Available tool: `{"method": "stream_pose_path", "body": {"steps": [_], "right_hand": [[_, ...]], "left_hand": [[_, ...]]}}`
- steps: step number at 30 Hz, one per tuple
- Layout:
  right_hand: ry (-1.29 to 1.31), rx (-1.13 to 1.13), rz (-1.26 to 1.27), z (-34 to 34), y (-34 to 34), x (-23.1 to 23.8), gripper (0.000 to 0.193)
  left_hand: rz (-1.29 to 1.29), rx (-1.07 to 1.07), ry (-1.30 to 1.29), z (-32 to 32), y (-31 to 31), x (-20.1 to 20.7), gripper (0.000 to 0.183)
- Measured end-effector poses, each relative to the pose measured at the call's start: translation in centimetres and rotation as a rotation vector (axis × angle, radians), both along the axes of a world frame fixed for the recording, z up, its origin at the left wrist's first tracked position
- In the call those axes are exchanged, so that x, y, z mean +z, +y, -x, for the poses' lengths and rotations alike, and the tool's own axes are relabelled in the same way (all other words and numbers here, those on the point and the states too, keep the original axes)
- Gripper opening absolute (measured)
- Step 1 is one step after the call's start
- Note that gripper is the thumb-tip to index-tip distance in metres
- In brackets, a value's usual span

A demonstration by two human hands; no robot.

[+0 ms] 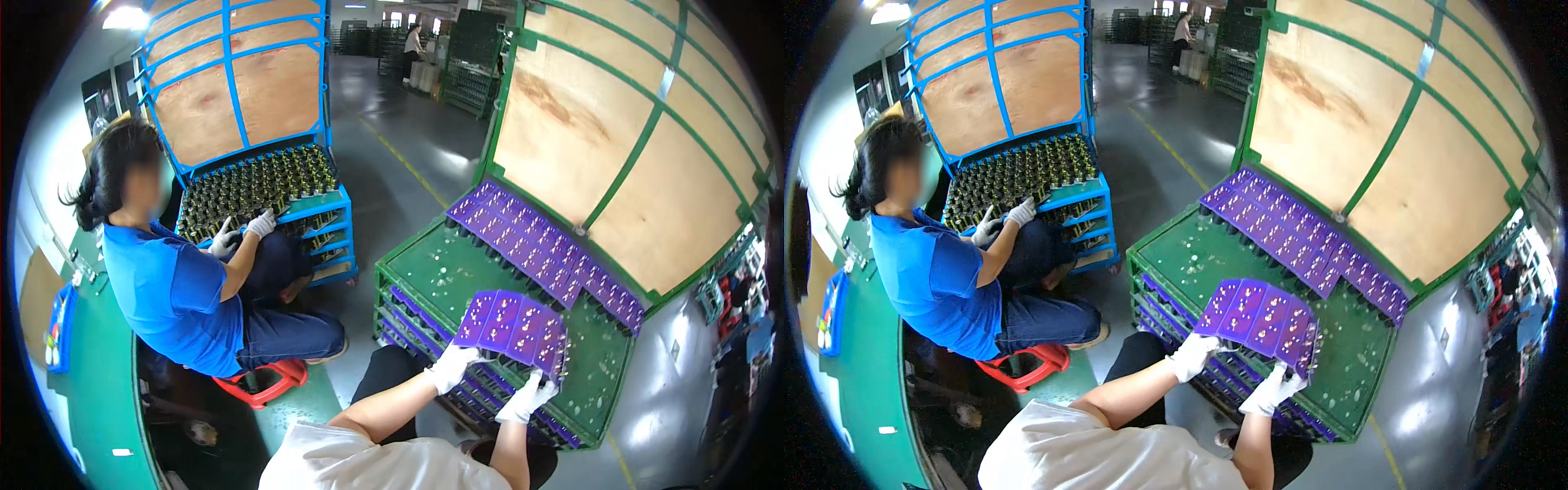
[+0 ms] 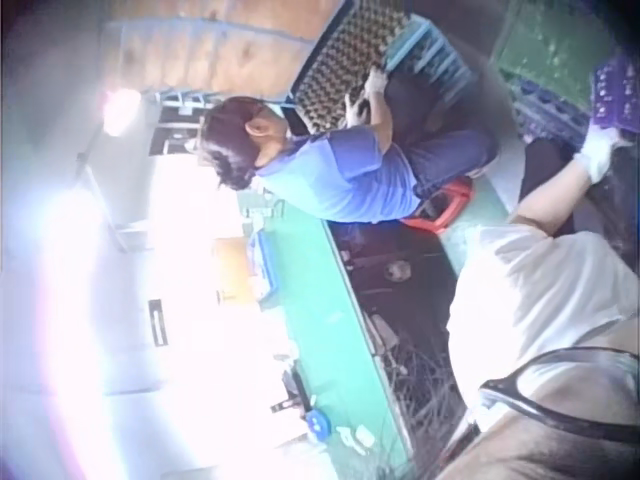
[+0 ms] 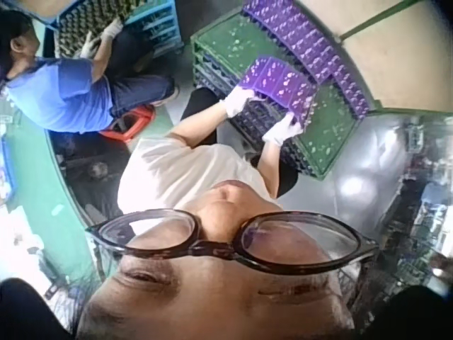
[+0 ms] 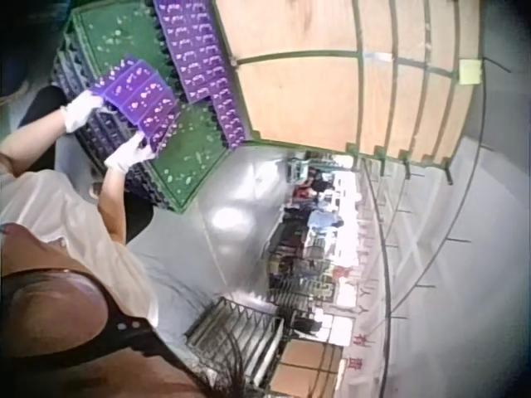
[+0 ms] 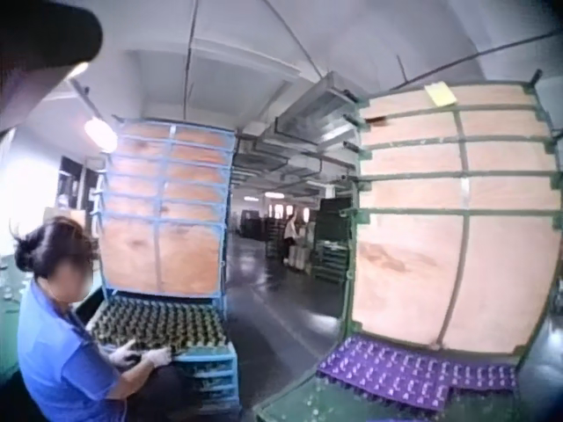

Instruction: The person inspects purple circuit boards by picking them up from a green tray, holding them to view the components, and placing them back. The person also stacks the boards into groups and moves them within the tray. A coworker is visible working at a separate station in the background.

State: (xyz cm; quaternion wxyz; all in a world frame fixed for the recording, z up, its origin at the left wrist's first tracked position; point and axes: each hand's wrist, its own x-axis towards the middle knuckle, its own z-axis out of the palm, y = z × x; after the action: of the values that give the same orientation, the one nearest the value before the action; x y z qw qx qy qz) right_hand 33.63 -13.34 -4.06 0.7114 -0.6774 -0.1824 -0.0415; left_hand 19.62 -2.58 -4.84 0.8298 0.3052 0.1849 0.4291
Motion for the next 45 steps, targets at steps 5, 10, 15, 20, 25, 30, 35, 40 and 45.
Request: {"method": "stream_pose_path", "body": {"steps": [5, 10, 15, 20, 25, 30, 35, 40, 45], "right_hand": [[0.014, -0.052, 0.027, -1.1, 0.4, -0.3, 0.039], [0.073, 0.025, 0.050, -3.7, 1.1, -3.9, 0.026], [0.033, 0.016, 0.165, -3.8, 1.9, -3.8, 0.024], [0.132, 0.144, 0.124, -3.7, 1.9, -3.7, 0.022], [0.100, 0.126, 0.136, -2.3, 3.0, -2.5, 0.027], [0.098, 0.133, 0.164, -3.5, 3.6, -3.4, 0.032], [0.049, 0.219, 0.354, -4.5, 5.2, -3.4, 0.039], [-0.504, 0.067, 0.659, -4.9, 5.1, -4.1, 0.060], [-0.436, 0.016, 0.864, -3.1, 5.0, -3.0, 0.067]], "left_hand": [[0.086, -0.049, -0.047, -1.4, 0.4, 1.9, 0.029], [0.113, -0.043, 0.133, -3.4, 1.9, -1.0, 0.031], [0.178, -0.054, 0.091, -3.4, 2.5, -5.2, 0.031], [0.206, -0.036, -0.024, -3.3, 2.1, -4.2, 0.027], [0.227, -0.018, 0.019, -2.9, 3.3, -3.5, 0.027], [0.151, 0.059, -0.001, -1.8, 3.9, -0.9, 0.048], [0.021, 0.142, 0.253, -0.5, 7.1, -1.5, 0.054], [-0.358, 0.362, 0.612, 1.5, 7.4, -0.6, 0.058], [-0.875, 0.583, 1.242, 4.3, 8.0, 0.0, 0.064]]}}
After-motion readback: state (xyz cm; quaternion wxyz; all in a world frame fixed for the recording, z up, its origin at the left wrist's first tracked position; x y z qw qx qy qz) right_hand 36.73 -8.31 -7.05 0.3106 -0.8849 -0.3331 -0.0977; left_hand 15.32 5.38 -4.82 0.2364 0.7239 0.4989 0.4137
